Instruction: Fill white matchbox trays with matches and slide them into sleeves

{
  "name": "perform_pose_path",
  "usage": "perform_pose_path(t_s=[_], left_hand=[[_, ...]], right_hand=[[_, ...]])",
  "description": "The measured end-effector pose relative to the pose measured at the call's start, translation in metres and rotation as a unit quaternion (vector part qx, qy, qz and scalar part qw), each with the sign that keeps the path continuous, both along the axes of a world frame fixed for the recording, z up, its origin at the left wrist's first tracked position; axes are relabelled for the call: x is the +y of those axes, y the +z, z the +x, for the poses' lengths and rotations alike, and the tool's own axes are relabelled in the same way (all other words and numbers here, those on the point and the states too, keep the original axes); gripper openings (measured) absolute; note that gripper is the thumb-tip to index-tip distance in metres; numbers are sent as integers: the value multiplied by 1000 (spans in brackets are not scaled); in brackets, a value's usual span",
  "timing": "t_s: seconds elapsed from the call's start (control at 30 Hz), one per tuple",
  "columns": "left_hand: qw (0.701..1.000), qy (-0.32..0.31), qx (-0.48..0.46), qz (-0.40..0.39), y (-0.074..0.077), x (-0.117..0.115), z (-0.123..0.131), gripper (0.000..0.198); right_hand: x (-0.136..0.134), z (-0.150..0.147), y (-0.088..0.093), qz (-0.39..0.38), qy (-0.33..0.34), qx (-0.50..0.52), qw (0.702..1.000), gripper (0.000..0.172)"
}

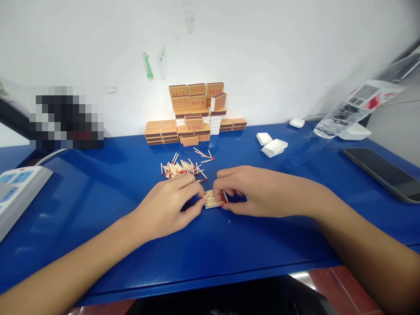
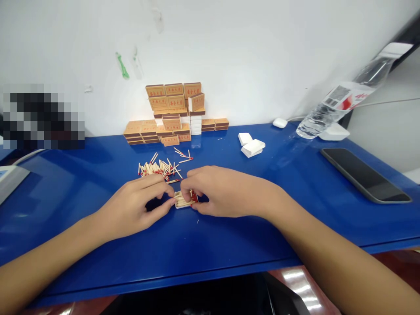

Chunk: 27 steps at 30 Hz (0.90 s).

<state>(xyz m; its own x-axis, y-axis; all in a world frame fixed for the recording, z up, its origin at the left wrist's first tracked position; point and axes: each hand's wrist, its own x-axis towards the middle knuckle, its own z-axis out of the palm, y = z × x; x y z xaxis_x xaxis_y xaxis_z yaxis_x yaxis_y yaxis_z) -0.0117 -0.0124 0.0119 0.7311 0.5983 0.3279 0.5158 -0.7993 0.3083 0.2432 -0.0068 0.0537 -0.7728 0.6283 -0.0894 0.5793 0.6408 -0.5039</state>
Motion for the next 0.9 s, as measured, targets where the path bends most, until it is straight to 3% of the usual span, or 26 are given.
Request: perform_pose_path(t_s=[0.27,0.37,0.5,0.63,0.9], left_hand=[[1000,-18,-14,13,-2,2,-1,15],[1000,-20,-5,11,-2,2,0,17],[1000,-22,1,1,-1,1,0,19],[1000,-23,2,-4,-1,0,0,20],[999,-38,-9,-25,1,-1,0,19]], right_hand=[[2,-3,-1,-7,11,31,999,11],[1,-4,1,-14,-15,72,997,4],[1,-3,5,-39,-63,125,989,10],[3,0,7,-59,-70,140,986,5],[10,-2,-3,-93,-60,138,984,10]])
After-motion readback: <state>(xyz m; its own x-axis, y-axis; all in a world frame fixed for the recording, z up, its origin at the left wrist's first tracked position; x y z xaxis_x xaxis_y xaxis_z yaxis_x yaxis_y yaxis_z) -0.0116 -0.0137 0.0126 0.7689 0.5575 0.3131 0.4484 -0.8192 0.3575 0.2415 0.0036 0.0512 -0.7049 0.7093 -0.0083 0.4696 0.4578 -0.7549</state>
